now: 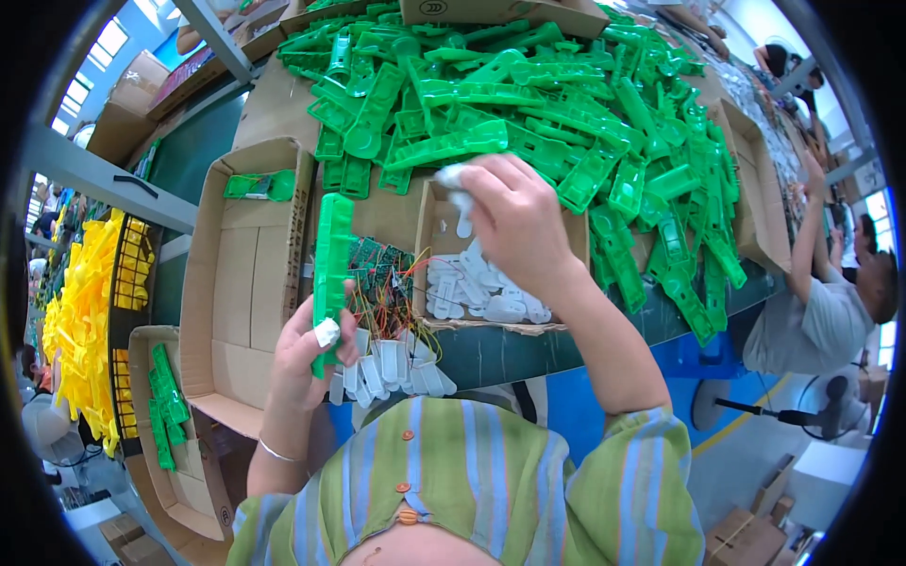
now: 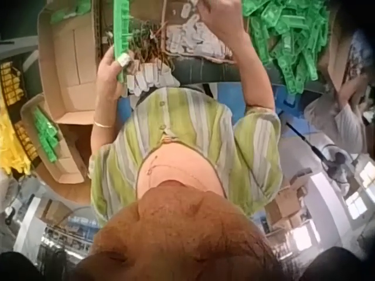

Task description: Assembling plastic lighting components with integrated wiring at a factory workstation.

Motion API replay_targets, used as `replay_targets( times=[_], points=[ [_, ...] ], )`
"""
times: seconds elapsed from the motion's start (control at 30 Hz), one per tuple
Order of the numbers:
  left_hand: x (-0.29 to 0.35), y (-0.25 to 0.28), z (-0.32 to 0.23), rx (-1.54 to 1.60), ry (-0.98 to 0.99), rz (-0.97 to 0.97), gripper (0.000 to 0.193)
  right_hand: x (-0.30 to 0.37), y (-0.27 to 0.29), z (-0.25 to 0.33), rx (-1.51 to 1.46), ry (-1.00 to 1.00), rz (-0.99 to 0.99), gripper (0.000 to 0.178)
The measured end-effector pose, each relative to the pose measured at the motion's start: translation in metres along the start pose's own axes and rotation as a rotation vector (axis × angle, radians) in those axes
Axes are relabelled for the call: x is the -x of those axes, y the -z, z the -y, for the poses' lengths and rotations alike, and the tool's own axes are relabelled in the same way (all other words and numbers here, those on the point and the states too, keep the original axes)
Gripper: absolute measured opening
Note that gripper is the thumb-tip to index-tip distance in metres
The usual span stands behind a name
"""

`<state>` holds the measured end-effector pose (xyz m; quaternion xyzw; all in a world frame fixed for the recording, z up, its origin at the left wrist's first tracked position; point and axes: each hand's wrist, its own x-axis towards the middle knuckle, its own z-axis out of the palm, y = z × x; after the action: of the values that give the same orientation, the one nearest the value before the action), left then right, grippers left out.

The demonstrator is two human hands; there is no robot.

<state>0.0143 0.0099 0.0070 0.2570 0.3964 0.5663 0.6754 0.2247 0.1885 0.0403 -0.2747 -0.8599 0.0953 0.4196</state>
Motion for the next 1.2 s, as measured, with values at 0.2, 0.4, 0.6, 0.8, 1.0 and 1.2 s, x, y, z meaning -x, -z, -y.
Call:
replay_targets(
  times=[0.2, 0.4, 0.6, 0.8, 1.0, 1.2],
  points=[
    [-0.007, -0.016, 0.026, -0.562, -0.261, -0.369, 0.074, 0.066, -0.03, -0.034, 0.235, -0.351, 0.645, 0.02],
    [-0.007, -0.019, 0.022, -1.131, -0.363, -0.411, 0.092, 0.075, -0.044, -0.038, 0.004, -0.225, 0.574, 0.026],
    [-0.004, -0.024, 0.02, -1.144, -0.347, -0.413, 0.089, 0.051, -0.005, -0.022, -0.535, -0.715, 0.344, 0.016],
    [-0.007, -0.022, 0.027, -0.862, -0.415, -0.323, 0.082, 0.047, -0.026, 0.056, -1.122, -0.666, 0.212, 0.01],
    [-0.001, -0.022, 0.027, -0.531, -0.444, -0.242, 0.07, 0.062, -0.044, 0.07, -1.159, -0.653, 0.282, 0.018],
    [0.002, -0.019, 0.035, -0.415, -0.504, -0.225, 0.069, 0.062, -0.053, 0.087, -1.331, -0.636, 0.259, 0.024]
  ],
)
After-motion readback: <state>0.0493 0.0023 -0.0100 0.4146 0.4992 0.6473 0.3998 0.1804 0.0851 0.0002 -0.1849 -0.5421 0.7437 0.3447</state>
